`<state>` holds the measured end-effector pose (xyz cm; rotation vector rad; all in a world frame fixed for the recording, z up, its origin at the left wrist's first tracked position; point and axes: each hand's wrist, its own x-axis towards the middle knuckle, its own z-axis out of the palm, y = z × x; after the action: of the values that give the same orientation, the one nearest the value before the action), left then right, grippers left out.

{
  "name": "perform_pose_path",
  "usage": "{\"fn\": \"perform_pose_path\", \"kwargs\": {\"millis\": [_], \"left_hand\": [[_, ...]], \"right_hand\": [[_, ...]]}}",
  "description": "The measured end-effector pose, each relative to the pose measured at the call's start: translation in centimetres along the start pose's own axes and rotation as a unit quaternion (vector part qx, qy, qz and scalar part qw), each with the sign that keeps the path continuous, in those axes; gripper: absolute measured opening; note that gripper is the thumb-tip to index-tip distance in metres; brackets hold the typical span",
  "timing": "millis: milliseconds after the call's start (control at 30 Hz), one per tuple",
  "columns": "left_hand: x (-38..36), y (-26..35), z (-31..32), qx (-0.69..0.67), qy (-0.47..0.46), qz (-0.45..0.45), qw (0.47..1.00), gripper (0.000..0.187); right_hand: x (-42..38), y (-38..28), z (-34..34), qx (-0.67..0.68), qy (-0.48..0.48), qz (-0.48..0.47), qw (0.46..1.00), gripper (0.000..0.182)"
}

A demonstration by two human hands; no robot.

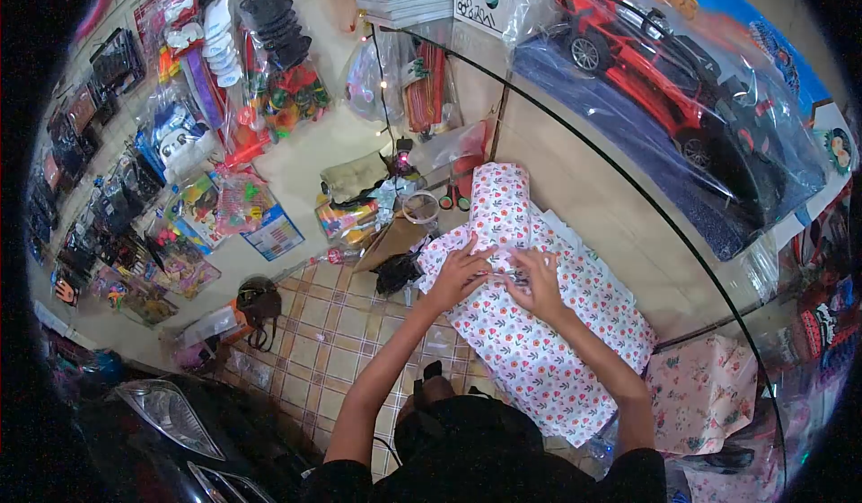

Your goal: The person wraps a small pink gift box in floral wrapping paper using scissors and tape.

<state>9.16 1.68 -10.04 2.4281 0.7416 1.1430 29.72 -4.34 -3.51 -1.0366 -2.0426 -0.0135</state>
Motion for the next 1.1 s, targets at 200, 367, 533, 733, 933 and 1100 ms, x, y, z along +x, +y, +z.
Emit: {"fn": "perform_pose_path", "kwargs": {"millis": [200,367,533,733,933,1100], "left_hand": [[0.4,0.8,-0.2,0.007,0.011,-0.002,1.000,0.012],[0.7,1.0,-0.6,-0.006,0.001,-0.019,1.000,0.017],[0.6,1.0,-0.4,-0.028,0.012,-0.040,0.999,0.032],[0.5,0.8,-0.2,0.009,0.026,-0.030,0.999,0.052],[0.6,0.8,-0.1,-0.033,0.015,-0.049,0.998,0.050],[0.7,1.2,-0.5,-0.034,0.008,-0.055,0.998,0.052]], "right_hand": [[0.4,1.0,-1.9,0.143,-0.057,0.067,0.986,0.021],[1.6,0.3,-2.4,0.186,-0.109,0.079,0.973,0.016],[1.0,1.7,-0.5,0.167,-0.120,0.062,0.977,0.015],[1.2,1.8,0.1,0.125,-0.117,0.062,0.983,0.011],[1.1,1.6,0.0,0.084,-0.129,0.061,0.986,0.011],[0.9,1.5,0.2,0.052,-0.134,0.053,0.988,0.015]]}}
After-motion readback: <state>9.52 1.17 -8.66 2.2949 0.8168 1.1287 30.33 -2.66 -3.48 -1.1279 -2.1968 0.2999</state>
